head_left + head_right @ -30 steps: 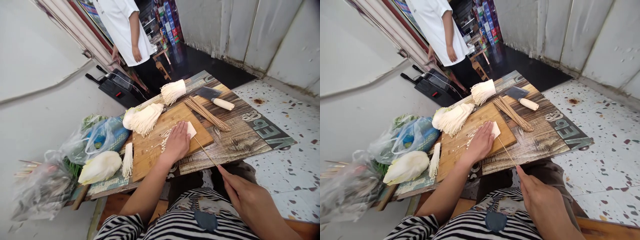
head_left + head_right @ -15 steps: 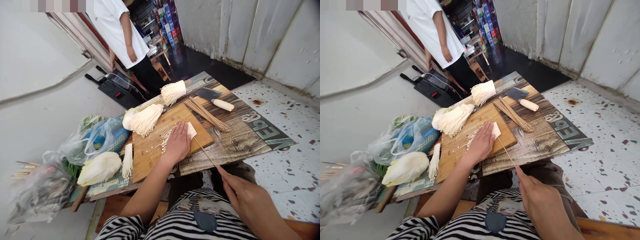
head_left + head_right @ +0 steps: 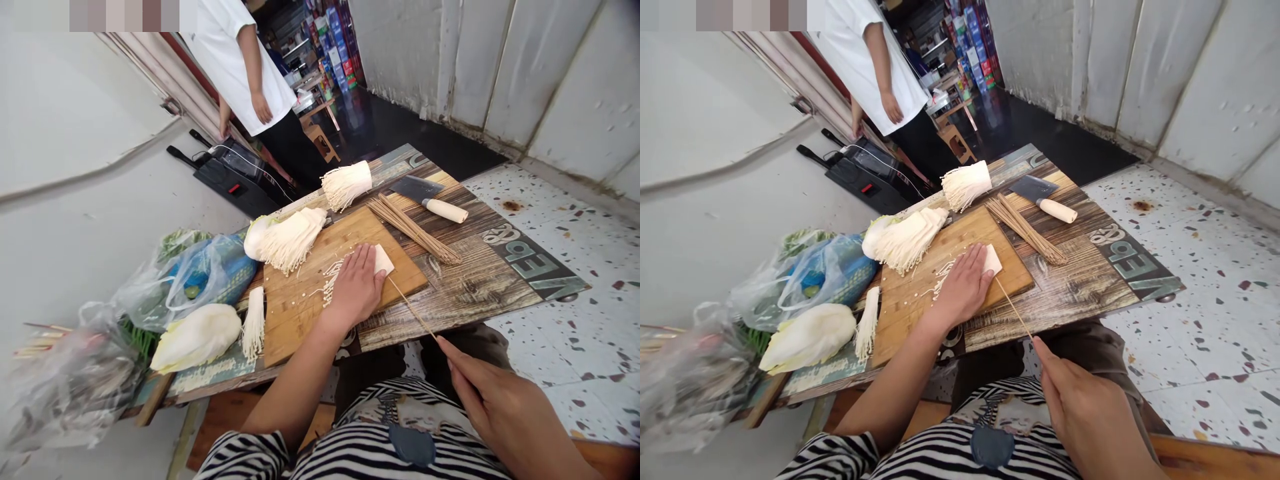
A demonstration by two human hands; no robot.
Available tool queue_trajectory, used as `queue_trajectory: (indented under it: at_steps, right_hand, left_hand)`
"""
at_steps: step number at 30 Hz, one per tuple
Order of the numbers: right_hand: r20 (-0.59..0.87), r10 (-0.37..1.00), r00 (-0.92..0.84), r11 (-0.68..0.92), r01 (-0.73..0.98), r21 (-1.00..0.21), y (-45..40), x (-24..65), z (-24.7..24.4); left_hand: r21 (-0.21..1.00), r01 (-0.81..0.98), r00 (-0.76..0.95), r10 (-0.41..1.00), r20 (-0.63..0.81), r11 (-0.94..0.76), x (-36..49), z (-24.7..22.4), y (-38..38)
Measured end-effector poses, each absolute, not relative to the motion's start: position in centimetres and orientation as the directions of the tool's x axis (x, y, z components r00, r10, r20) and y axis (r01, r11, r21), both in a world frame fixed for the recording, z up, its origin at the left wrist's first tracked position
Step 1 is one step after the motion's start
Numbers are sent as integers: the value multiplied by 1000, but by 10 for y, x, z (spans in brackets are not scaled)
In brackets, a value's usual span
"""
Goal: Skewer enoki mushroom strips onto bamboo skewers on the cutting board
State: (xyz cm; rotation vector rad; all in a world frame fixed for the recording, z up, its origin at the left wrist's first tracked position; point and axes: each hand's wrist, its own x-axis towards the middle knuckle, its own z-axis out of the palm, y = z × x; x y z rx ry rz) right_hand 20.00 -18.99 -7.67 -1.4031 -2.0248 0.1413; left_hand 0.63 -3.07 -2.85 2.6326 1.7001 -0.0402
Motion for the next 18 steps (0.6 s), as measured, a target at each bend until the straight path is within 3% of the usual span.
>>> queue_trajectory:
  at_steps: [18]
  right_hand:
    - [455,872,-180,421,749,-511,-183,197,-74]
  left_hand:
    - [-15,913,407,913,-10,-408,7,-31,-31]
